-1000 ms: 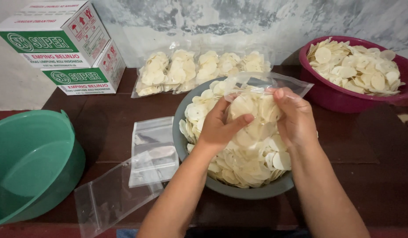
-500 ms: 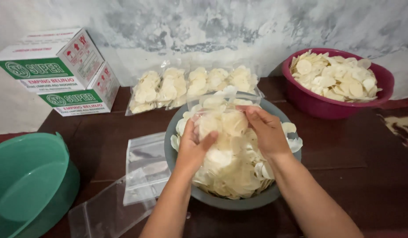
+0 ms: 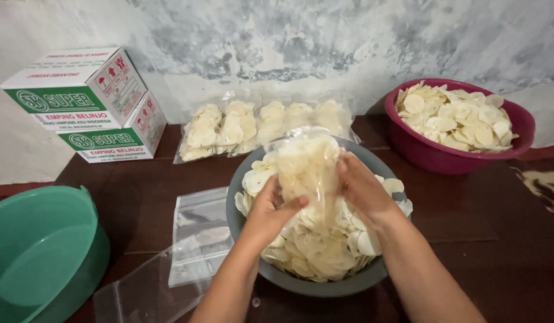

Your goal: Packaging thin chips into a plastic bag by hand from a large bowl.

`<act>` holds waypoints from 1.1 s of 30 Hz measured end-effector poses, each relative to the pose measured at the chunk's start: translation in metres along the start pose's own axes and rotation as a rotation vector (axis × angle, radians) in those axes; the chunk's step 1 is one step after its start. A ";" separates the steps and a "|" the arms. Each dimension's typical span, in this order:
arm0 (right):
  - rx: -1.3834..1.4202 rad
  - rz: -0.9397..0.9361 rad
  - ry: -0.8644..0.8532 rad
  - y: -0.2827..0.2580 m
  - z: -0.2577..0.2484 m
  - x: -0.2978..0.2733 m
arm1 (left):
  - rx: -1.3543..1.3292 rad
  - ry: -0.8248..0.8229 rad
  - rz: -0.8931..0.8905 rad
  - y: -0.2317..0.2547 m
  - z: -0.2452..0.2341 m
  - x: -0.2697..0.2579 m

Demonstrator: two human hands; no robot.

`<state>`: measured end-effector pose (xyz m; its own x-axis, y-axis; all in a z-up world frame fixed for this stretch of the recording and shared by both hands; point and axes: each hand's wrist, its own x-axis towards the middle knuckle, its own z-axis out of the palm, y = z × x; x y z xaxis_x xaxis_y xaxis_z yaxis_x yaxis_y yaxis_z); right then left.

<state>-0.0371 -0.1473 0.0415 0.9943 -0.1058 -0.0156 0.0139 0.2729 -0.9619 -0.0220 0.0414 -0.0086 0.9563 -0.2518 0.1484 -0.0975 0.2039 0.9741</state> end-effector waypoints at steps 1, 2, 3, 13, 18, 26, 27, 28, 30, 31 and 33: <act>-0.002 0.002 -0.001 0.008 -0.010 0.005 | -0.002 0.002 -0.001 -0.002 -0.004 0.005; -0.136 0.028 -0.099 0.017 -0.020 0.011 | -0.021 0.033 0.015 -0.005 -0.008 0.010; -0.270 0.055 -0.198 0.025 -0.030 0.016 | -0.040 0.064 0.030 -0.007 -0.012 0.015; -0.088 0.114 -0.287 0.039 -0.028 0.025 | -0.080 0.123 -0.050 -0.030 -0.033 0.033; -0.114 0.145 -0.272 0.028 -0.015 0.039 | -0.165 0.288 -0.083 0.000 -0.038 0.018; -0.043 -0.089 -0.184 -0.020 0.015 0.139 | -0.427 0.354 0.001 -0.003 -0.049 0.013; -0.095 -0.059 -0.194 -0.031 0.022 0.151 | -0.438 0.328 -0.009 -0.002 -0.050 0.013; -0.097 -0.061 -0.197 -0.028 0.021 0.165 | -0.440 0.330 -0.005 0.000 -0.050 0.013; -0.077 0.046 -0.227 -0.023 0.019 0.196 | -0.403 0.303 -0.024 0.002 -0.050 0.013; -0.078 0.042 -0.232 -0.015 0.023 0.205 | -0.403 0.304 -0.018 -0.003 -0.052 0.016; -0.059 0.172 -0.257 0.001 0.031 0.225 | -0.449 0.244 -0.057 -0.016 -0.058 0.021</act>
<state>0.1897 -0.1410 0.0456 0.9758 0.1847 -0.1172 -0.1556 0.2093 -0.9654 0.0155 0.0875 -0.0307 0.9984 -0.0574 0.0006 0.0338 0.5960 0.8023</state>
